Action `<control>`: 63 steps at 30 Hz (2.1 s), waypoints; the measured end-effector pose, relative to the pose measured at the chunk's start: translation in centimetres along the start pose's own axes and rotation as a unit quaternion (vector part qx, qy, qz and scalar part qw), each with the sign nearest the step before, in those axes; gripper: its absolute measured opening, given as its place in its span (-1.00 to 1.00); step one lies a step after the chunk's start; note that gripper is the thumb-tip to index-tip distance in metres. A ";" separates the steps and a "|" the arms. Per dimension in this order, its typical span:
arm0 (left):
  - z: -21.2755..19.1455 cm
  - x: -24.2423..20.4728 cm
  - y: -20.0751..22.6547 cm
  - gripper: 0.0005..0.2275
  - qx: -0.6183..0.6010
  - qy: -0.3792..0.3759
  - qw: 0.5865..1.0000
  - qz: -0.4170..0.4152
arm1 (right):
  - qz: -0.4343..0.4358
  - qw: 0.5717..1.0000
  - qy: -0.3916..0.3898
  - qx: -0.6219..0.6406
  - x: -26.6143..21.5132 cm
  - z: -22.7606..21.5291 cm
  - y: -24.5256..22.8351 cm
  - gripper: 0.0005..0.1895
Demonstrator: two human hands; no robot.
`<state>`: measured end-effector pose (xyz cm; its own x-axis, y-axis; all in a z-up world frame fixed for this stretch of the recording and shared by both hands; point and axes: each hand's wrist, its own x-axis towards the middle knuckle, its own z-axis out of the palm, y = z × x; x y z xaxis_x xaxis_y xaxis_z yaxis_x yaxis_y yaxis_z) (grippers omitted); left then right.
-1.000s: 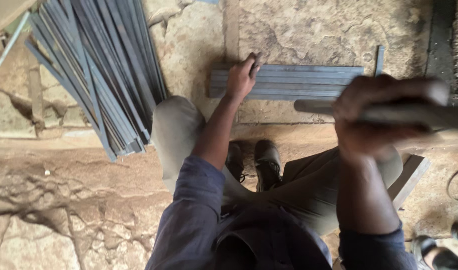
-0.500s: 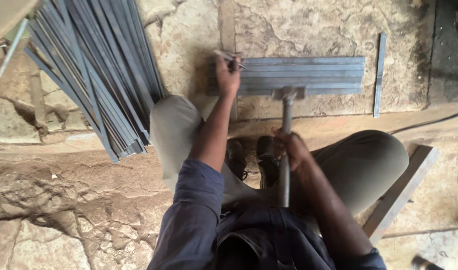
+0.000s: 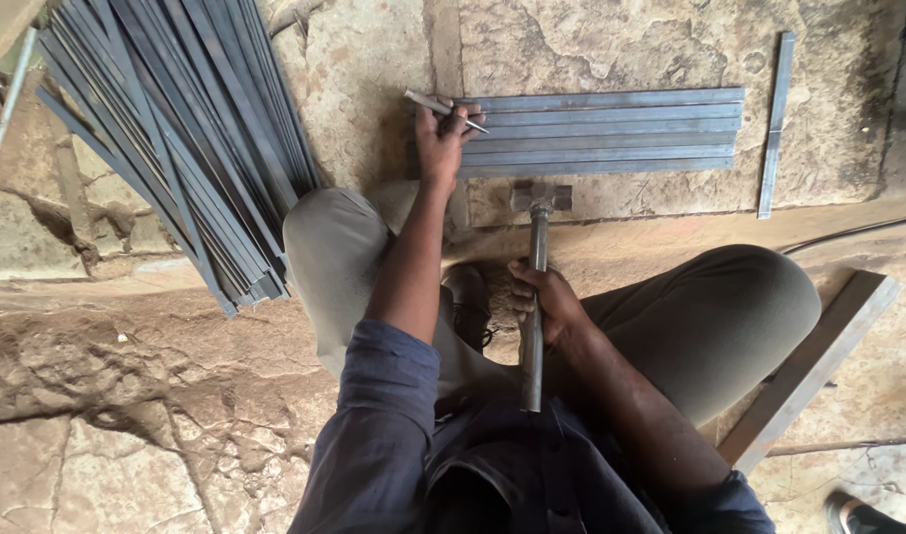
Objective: The person sits on the floor and uses a hammer and a metal punch to cut a stack of metal rods. They align the rods, place the punch on the desired cut line, and strike it repeatedly with the hammer to shear the metal. The person then separates the cut pieces and stacks them.
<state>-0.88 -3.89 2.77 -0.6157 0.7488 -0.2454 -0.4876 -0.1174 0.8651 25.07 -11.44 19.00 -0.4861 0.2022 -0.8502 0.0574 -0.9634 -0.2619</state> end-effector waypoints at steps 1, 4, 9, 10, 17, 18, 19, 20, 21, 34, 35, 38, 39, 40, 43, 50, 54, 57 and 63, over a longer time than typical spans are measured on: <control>0.1 0.0 0.3 -0.83 0.011 -0.002 1.000 -0.002 | -0.006 1.000 0.001 0.000 0.0 0.1 -0.1 -0.70; 0.3 0.0 0.9 -0.83 -0.006 -0.014 1.000 0.001 | -0.010 1.000 0.001 0.003 0.0 0.2 -0.2 -0.71; 0.4 0.0 1.1 -0.83 0.002 -0.020 1.000 0.005 | 0.000 1.000 0.004 0.007 0.0 0.1 -0.3 -0.70; 0.3 0.0 1.1 -0.83 -0.003 -0.021 1.000 0.006 | -0.001 1.000 0.004 0.006 -0.1 0.0 -0.2 -0.70; 0.3 0.0 1.1 -0.80 -0.011 -0.019 1.000 0.013 | 0.000 1.000 0.002 0.000 -0.1 0.1 -0.3 -0.69; 0.5 -0.1 1.1 -0.81 0.007 -0.020 1.000 0.017 | -0.002 1.000 0.004 0.001 -0.3 0.3 -0.4 -0.70; 0.8 -0.1 1.2 -0.82 0.025 -0.021 0.999 0.021 | -0.005 1.000 0.006 0.002 -0.4 0.4 -0.5 -0.71; 1.1 -0.2 1.3 -0.82 0.042 -0.022 0.999 0.025 | -0.008 1.000 0.007 0.003 -0.7 0.6 -0.6 -0.72; 1.4 -0.3 1.3 -0.82 0.069 -0.021 0.997 0.034 | -0.027 0.999 0.016 -0.013 -0.9 0.8 -0.7 -0.75; 4.6 -2.9 4.4 -0.86 0.412 -0.125 0.856 0.286 | -0.646 0.691 -0.238 -0.221 -10.3 1.2 -14.3 -0.49; 4.8 -3.1 5.0 -0.83 0.408 -0.132 0.854 0.294 | -0.668 0.677 -0.240 -0.197 -10.2 2.2 -14.8 -0.52; 5.0 -3.7 6.1 -0.77 0.393 -0.134 0.861 0.294 | -0.736 0.606 -0.167 -0.251 -8.8 5.0 -15.8 -0.54; 4.9 -4.0 6.1 -0.79 0.396 -0.136 0.860 0.293 | -0.751 0.552 -0.086 -0.353 -7.8 5.8 -15.8 -0.50; 4.8 -4.2 5.9 -0.82 0.399 -0.137 0.859 0.291 | -0.672 0.607 -0.014 -0.425 -7.2 6.3 -14.9 -0.50; 4.4 -3.7 4.9 -0.91 0.475 -0.089 0.835 0.262 | -0.219 0.765 0.144 -0.588 -5.3 7.3 -13.3 -0.60; 1.7 -1.4 0.1 -0.86 0.204 -0.025 0.961 0.184 | -0.170 0.955 0.093 -0.224 -5.6 2.9 -4.2 -0.74; 1.3 -1.7 -0.4 -0.83 0.033 0.089 0.992 0.088 | -0.068 0.992 0.067 -0.083 -3.5 2.0 -1.3 -0.72; 1.0 -3.1 0.6 -0.81 -0.029 0.134 0.989 0.057 | -0.048 0.996 0.067 -0.030 -2.1 1.9 -0.4 -0.74; 1.2 -4.6 2.4 -0.81 -0.043 0.102 0.993 0.035 | -0.052 0.993 0.099 -0.031 -0.3 2.7 -1.6 -0.76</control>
<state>1.56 -6.86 6.52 -0.7577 0.5908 -0.2773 -0.4851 -0.2256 0.8448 22.79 -10.42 20.86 -0.3117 0.3358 -0.8889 0.0733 -0.9242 -0.3749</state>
